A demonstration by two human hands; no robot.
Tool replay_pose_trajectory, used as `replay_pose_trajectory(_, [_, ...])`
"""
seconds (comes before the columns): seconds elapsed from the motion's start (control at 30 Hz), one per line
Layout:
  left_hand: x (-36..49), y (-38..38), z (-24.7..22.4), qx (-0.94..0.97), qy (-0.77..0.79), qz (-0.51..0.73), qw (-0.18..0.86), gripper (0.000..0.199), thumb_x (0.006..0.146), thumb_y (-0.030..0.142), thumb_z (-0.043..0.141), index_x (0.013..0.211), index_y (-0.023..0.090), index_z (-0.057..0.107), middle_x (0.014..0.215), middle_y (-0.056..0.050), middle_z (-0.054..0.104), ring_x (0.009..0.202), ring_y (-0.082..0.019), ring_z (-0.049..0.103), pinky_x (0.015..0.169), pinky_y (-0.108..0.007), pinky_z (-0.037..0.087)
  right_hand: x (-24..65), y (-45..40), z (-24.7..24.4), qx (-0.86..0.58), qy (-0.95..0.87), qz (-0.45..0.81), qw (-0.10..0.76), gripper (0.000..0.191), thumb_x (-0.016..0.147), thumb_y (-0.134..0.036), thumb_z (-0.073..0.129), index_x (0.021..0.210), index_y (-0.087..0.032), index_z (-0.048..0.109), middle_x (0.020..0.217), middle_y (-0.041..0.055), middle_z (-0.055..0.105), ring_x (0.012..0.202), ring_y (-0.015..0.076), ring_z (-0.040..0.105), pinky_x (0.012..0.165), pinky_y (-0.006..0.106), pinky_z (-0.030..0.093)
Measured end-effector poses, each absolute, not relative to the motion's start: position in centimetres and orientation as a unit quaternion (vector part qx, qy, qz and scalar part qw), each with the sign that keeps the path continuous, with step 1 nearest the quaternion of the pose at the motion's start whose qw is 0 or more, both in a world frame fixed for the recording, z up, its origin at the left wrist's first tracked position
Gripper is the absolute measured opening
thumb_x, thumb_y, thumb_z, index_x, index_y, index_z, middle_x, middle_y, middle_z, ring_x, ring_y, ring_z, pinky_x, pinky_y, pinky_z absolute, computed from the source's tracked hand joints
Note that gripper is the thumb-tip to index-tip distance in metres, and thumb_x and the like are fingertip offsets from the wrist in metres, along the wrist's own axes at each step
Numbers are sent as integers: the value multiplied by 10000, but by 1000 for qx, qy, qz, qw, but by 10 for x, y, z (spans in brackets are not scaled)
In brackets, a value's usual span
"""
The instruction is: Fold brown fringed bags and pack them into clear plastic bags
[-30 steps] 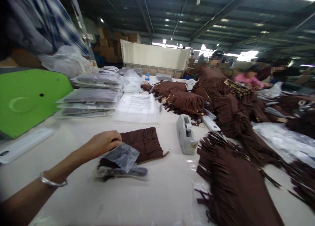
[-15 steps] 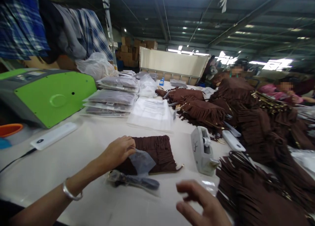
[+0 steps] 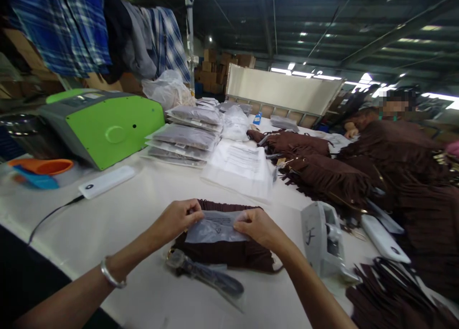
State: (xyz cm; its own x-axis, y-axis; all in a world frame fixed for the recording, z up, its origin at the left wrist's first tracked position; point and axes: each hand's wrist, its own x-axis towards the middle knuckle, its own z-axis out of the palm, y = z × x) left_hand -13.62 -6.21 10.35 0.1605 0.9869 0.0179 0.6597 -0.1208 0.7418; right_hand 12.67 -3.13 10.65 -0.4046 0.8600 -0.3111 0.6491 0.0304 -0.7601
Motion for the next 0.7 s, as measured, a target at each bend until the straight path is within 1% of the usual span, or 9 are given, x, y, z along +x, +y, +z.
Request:
replay_pose_trajectory(0.1, [-125,-53,89,764,598,190,150,104,822,288,635,752,213,618,770,1,664,761,-196,613,677,-284,412,133,-27,96,-577,-716,385,76,135,697,-280,583,601,-192,548,532,-39,517,514,117,442,488,244,268])
replay_pose_trajectory(0.17, [-117,-46,84,794,579,150,108,118,822,278,657,743,205,606,791,-11,662,803,-213,613,726,-313,423,136,-28,96,-601,-722,337,64,98,646,-245,631,620,-201,548,579,-24,561,565,145,490,504,253,264])
replay_pose_trajectory(0.27, [-118,-34,84,802,570,154,90,128,833,313,660,823,197,606,855,-32,658,861,-233,605,796,-358,443,141,-33,104,-631,-749,199,34,171,639,-272,693,770,-226,595,730,-4,638,679,198,561,560,277,319])
replay_pose_trajectory(0.33, [-129,-27,87,774,587,202,122,199,855,372,624,931,190,605,927,-55,658,904,-245,604,840,-390,459,148,-35,111,-627,-767,130,42,269,687,-334,700,928,-245,621,878,24,681,796,242,610,660,328,407])
replay_pose_trajectory(0.43, [-159,-27,86,684,620,308,230,427,911,494,484,1186,174,545,1204,-117,609,1096,-274,577,942,-436,468,170,-34,105,-626,-758,123,137,526,752,-503,666,1205,-249,582,1157,96,666,1028,323,612,886,469,447])
replay_pose_trajectory(0.5, [-177,-37,80,613,632,358,312,552,943,560,370,1350,194,441,1414,-120,482,1290,-283,465,1066,-464,401,188,-29,87,-645,-712,173,215,658,795,-610,586,1342,-256,497,1324,116,589,1130,345,587,969,518,434])
replay_pose_trajectory(0.57, [-185,-51,68,550,637,377,388,608,955,604,305,1436,237,357,1522,-84,370,1410,-269,323,1171,-478,266,204,-26,59,-658,-648,260,283,682,844,-660,485,1398,-264,444,1424,108,512,1208,337,555,1032,524,416])
replay_pose_trajectory(0.63, [-183,-67,55,507,626,388,447,645,949,634,299,1480,266,298,1569,-55,293,1456,-251,228,1213,-470,155,211,-27,32,-657,-580,343,337,670,881,-662,432,1418,-261,426,1476,96,458,1293,315,493,1113,509,350])
replay_pose_trajectory(0.7, [-172,-77,45,473,605,411,491,677,939,658,298,1506,293,238,1597,-27,224,1472,-238,178,1221,-461,120,210,-32,13,-636,-522,410,394,662,912,-642,407,1445,-248,390,1516,97,404,1355,288,427,1160,474,293])
